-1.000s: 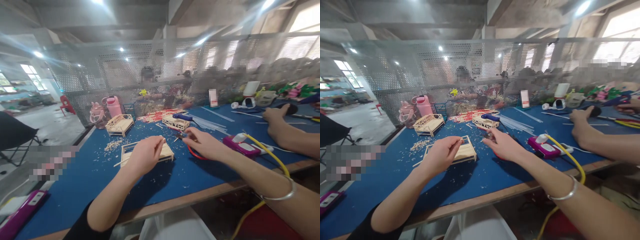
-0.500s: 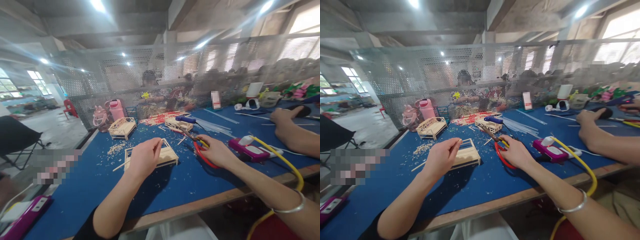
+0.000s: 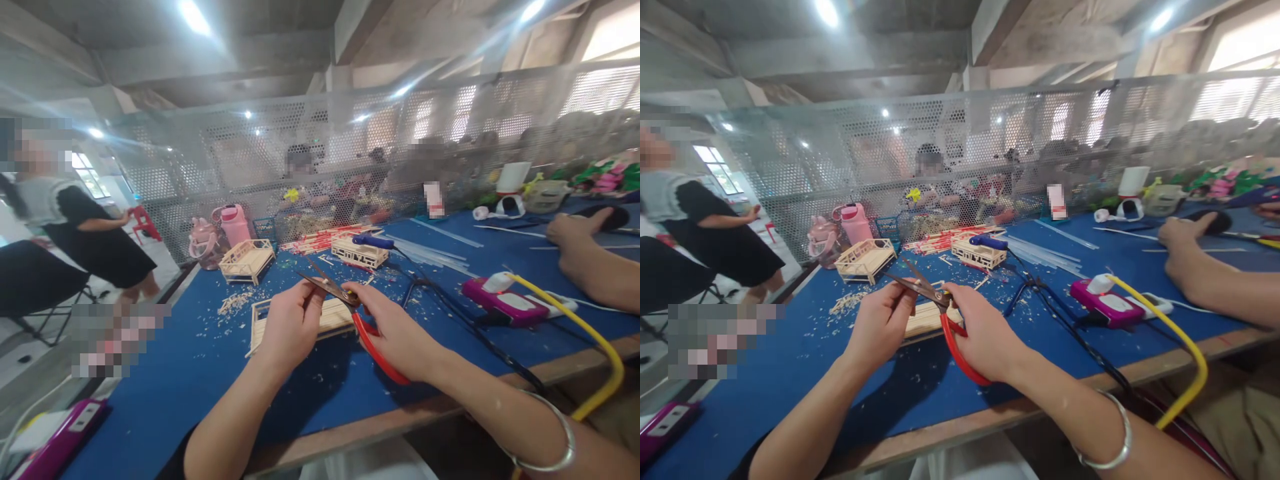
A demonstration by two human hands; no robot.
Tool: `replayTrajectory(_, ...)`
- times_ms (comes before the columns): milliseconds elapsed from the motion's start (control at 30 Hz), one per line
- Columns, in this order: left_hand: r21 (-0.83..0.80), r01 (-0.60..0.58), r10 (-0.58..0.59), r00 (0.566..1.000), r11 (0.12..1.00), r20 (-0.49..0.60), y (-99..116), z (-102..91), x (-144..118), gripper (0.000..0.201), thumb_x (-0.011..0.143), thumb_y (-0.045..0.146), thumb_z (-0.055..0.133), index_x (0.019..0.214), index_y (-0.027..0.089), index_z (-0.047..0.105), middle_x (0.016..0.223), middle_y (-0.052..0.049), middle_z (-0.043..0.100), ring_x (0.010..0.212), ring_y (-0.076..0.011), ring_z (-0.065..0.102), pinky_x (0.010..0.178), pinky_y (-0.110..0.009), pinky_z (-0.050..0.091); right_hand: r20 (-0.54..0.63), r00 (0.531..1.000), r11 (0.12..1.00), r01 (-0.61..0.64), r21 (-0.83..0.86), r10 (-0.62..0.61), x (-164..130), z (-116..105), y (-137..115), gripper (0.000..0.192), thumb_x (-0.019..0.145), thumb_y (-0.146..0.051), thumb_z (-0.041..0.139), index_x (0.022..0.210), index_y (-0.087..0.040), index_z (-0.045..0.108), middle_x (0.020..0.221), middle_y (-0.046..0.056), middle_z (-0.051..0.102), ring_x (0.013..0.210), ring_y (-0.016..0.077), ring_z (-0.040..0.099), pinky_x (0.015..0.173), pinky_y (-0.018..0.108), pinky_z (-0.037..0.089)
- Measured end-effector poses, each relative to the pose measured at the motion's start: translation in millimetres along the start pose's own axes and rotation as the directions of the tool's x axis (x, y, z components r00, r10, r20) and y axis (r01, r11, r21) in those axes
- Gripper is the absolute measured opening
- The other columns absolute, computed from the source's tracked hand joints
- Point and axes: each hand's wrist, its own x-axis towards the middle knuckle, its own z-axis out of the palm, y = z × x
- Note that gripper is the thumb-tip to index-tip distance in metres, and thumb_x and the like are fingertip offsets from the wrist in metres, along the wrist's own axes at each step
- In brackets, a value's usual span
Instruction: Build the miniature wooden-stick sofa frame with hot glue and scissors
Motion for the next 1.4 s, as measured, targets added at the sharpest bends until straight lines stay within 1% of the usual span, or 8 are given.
replayTrajectory(133,-0.067,0.004,-0.004,1.0,0.998,0.008,1,-0.4,0,0.027,0.087,0.024,0.042,0.073,0.018,0.063,0.054,0.002,0.056,0.05,-0.0114,0.05,0.051,-0.02,0.038,-0.007,0.999,0.998,0.036,0.042,-0.036,0,2,-4,0.057,0.069,-0.01,0.046,0.125,-0.019,0.043,0.118,0.012,0.059,0.109,0.022,0.056,0.094,0.04,0.046)
replayTrajectory(267,-0.083,0.018,-0.017,1.0,0.996,0.006,5,-2.9,-1,0.029,0.088,0.026,0.042,0.064,0.018,0.057,0.052,0.004,0.052,0.049,-0.0096,0.047,0.049,-0.019,0.036,-0.054,0.997,0.991,-0.047,0.123,0.054,1,4,-11,0.054,0.064,-0.01,0.048,0.117,-0.018,0.038,0.105,0.011,0.06,0.089,0.0187,0.059,0.08,0.035,0.05)
replayTrajectory(467,-0.057,-0.007,0.008,1.0,0.998,0.026,12,-6.4,-2,0.034,0.088,0.028,0.042,0.056,0.019,0.05,0.049,0.004,0.047,0.047,-0.009,0.041,0.047,-0.019,0.034,0.049,0.984,0.973,-0.174,0.149,0.169,3,-2,-20,0.009,0.068,-0.019,0.049,0.077,-0.021,0.047,0.062,-0.003,0.053,0.055,0.0123,0.047,0.052,0.024,0.042)
replayTrajectory(600,-0.042,-0.065,0.067,0.997,0.997,0.04,16,-8.0,-4,0.035,0.089,0.029,0.042,0.057,0.019,0.051,0.048,0.004,0.045,0.046,-0.0087,0.039,0.047,-0.019,0.033,0.089,0.986,0.985,-0.147,0.089,0.139,1,-8,-24,0.004,0.069,-0.02,0.048,0.071,-0.022,0.044,0.062,-0.003,0.05,0.055,0.0125,0.045,0.053,0.025,0.039)
replayTrajectory(967,0.062,-0.152,0.148,0.987,0.986,0.067,21,-6.5,-10,0.029,0.088,0.022,0.043,0.065,0.018,0.059,0.054,0.002,0.056,0.048,-0.0097,0.046,0.049,-0.02,0.035,-0.004,0.999,0.998,-0.037,-0.06,0.037,-4,-3,-16,0.014,0.063,-0.015,0.043,0.061,-0.024,0.032,0.052,-0.005,0.041,0.047,0.0109,0.036,0.047,0.023,0.03)
replayTrajectory(1133,0.113,-0.147,0.138,0.986,0.983,0.089,18,-2.5,-8,0.03,0.09,0.026,0.043,0.072,0.018,0.064,0.059,-0.001,0.061,0.052,-0.0116,0.052,0.052,-0.022,0.038,0.051,0.987,0.988,-0.153,-0.033,0.155,6,-14,-4,0.012,0.068,-0.023,0.045,0.057,-0.021,0.042,0.05,-0.003,0.046,0.047,0.0104,0.041,0.047,0.022,0.033)
replayTrajectory(1267,0.131,-0.14,0.133,0.989,0.982,0.06,13,-2.7,-5,0.028,0.089,0.023,0.041,0.094,0.017,0.068,0.076,-0.005,0.064,0.07,-0.0154,0.06,0.066,-0.025,0.046,0.032,0.892,0.836,-0.408,-0.368,0.45,23,-38,26,0.025,0.072,-0.043,0.051,0.06,-0.02,0.054,0.056,0.003,0.059,0.055,0.0181,0.055,0.05,0.027,0.038)
replayTrajectory(1400,0.188,-0.124,0.113,0.991,0.974,0.067,5,-0.9,-4,0.036,0.085,0.012,0.039,0.113,0.013,0.062,0.082,-0.006,0.058,0.076,-0.0157,0.058,0.07,-0.027,0.049,0.001,0.801,0.626,-0.466,-0.625,0.598,32,-55,70,0.037,0.065,-0.055,0.058,0.055,-0.019,0.06,0.067,0.014,0.067,0.062,0.0268,0.062,0.051,0.033,0.04)
